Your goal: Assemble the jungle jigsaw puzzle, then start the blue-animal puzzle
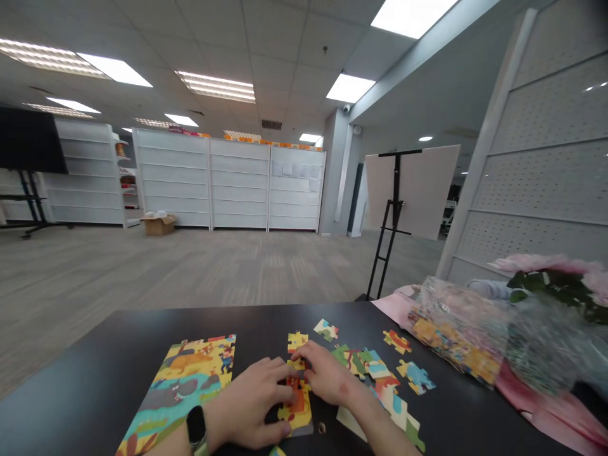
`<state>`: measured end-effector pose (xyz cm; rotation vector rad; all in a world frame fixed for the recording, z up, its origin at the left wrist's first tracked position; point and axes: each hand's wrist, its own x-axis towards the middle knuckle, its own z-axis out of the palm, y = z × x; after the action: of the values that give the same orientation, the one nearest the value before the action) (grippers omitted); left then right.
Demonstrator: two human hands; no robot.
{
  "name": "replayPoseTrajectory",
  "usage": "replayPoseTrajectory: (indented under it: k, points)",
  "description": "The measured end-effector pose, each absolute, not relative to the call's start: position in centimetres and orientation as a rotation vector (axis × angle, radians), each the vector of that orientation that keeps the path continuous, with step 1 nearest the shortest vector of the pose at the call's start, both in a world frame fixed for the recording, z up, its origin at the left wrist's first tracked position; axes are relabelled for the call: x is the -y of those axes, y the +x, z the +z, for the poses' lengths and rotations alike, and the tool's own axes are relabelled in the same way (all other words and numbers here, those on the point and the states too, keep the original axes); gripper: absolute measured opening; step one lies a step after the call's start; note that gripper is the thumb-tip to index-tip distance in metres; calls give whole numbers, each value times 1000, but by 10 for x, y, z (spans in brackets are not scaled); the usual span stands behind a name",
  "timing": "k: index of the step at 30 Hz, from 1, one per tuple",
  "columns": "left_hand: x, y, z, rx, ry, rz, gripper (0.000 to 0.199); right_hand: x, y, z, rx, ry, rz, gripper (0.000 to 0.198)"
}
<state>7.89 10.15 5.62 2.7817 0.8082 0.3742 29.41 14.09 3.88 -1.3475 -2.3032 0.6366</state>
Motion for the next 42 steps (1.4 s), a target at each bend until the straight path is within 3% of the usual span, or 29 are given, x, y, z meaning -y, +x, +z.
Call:
replayPoseTrajectory:
  k: [12, 25, 37, 42]
  points:
    - [-89, 76, 67, -666, 2679, 354, 46, -142, 293, 41, 2314, -1420, 590, 42]
    - [-91, 76, 70, -482, 2678, 403, 43, -140, 293, 36, 2243, -1523, 562, 33]
    - [-95, 72, 52, -727, 2619, 504, 33, -150, 295, 31, 2268, -1458, 573, 35]
    - [-95, 70, 46, -787, 2570, 500, 39, -140, 296, 37, 2261, -1518, 543, 21]
